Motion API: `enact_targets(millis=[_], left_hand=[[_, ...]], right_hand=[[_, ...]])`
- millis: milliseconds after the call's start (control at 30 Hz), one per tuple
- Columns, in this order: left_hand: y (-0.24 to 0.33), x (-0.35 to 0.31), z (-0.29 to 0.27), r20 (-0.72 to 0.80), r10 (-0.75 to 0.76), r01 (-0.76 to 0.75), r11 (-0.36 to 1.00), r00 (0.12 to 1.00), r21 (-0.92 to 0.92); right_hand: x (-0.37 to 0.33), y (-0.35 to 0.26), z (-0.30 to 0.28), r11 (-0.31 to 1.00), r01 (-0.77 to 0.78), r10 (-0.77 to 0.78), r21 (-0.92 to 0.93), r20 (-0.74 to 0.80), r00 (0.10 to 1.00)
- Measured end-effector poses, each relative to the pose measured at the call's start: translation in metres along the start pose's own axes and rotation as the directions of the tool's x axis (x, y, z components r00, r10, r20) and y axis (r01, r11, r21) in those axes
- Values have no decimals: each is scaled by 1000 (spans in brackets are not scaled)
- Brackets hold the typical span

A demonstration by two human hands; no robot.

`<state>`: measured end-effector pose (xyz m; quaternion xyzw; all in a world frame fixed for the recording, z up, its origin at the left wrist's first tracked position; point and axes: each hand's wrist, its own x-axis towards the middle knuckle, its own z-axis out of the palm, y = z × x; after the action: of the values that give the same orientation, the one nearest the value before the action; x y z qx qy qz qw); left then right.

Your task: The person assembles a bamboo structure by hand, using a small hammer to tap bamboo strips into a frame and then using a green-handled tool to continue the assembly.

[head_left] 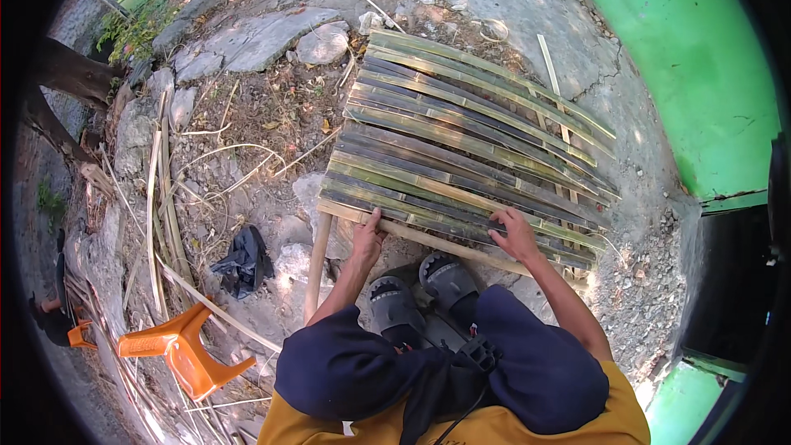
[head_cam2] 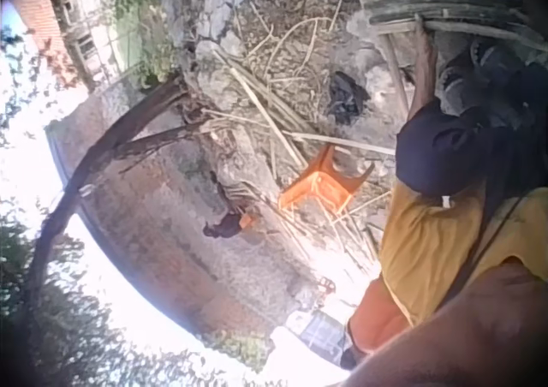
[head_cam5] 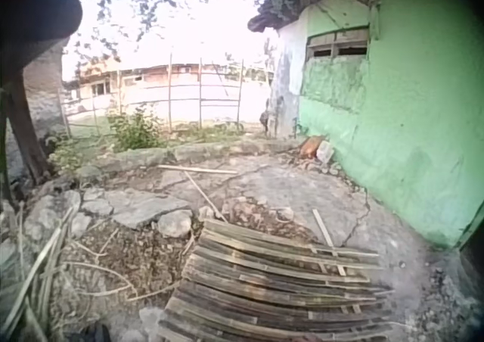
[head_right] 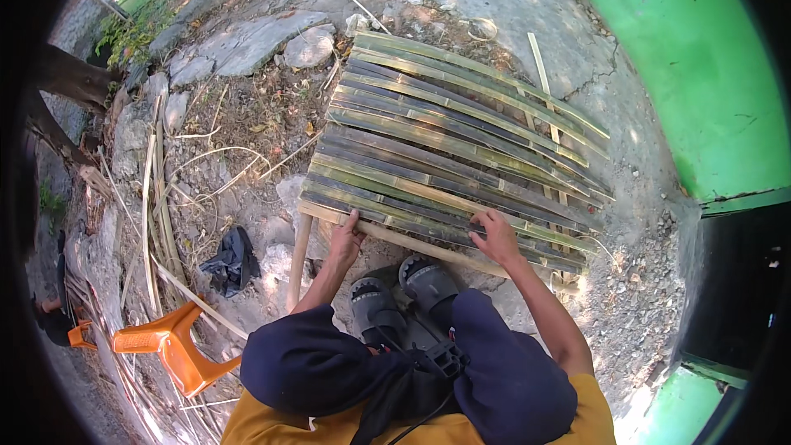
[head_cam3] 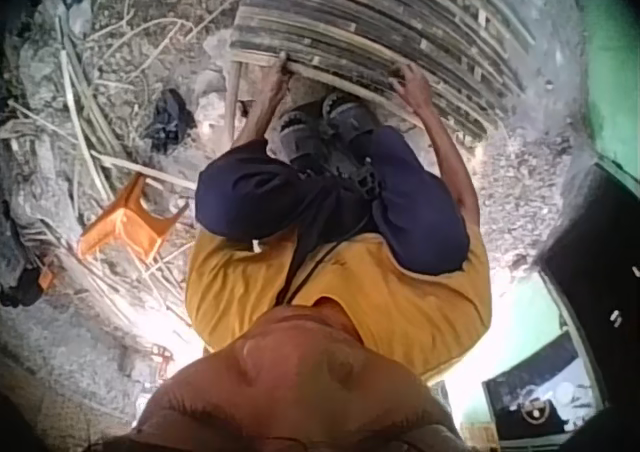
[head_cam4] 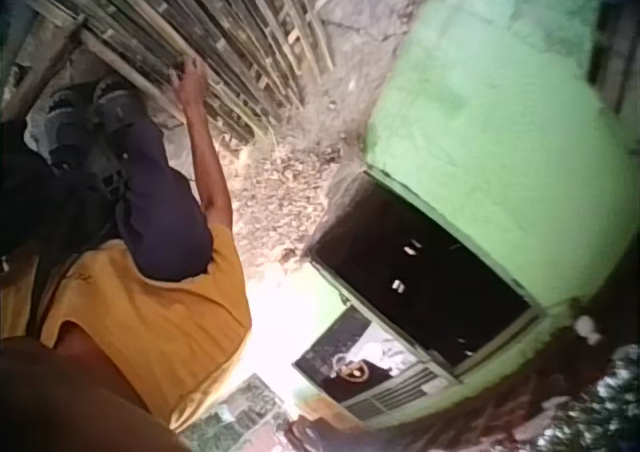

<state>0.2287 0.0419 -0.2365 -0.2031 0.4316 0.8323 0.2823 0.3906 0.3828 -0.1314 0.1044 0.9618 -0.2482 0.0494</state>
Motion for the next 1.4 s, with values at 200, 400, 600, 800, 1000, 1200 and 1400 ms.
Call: enact_targets(millis=[200, 400, 600, 800, 1000, 1200, 1400], left_hand=[[-15, 0, 12, -21, 83, -83, 996, 996, -26], [-16, 4, 8, -52, 82, -86, 992, 995, -87], [-17, 6, 17, -106, 222, -229, 972, 969, -59], [-13, 3, 17, -65, 196, -200, 977, 978, -70], [-19, 11, 8, -31, 165, -167, 984, 986, -58], [-13, 8, -1, -65, 179, -182, 982, 982, -47], [-20, 14, 3, -38, 163, -164, 985, 986, -44]], right_hand=[[-31, 14, 21, 996, -22, 14, -86, -86, 996], [-42, -6, 31, 996, -51, 33, -76, -222, 974], [-34, 0, 15, 984, -170, 160, -50, -164, 973], [11, 53, -21, 978, -206, 208, 46, -371, 905], [60, 109, -36, 965, -215, 218, -147, 2, 976], [105, 128, -45, 920, -362, 294, 153, 340, 893], [129, 150, -54, 953, -269, 164, 140, 508, 845]])
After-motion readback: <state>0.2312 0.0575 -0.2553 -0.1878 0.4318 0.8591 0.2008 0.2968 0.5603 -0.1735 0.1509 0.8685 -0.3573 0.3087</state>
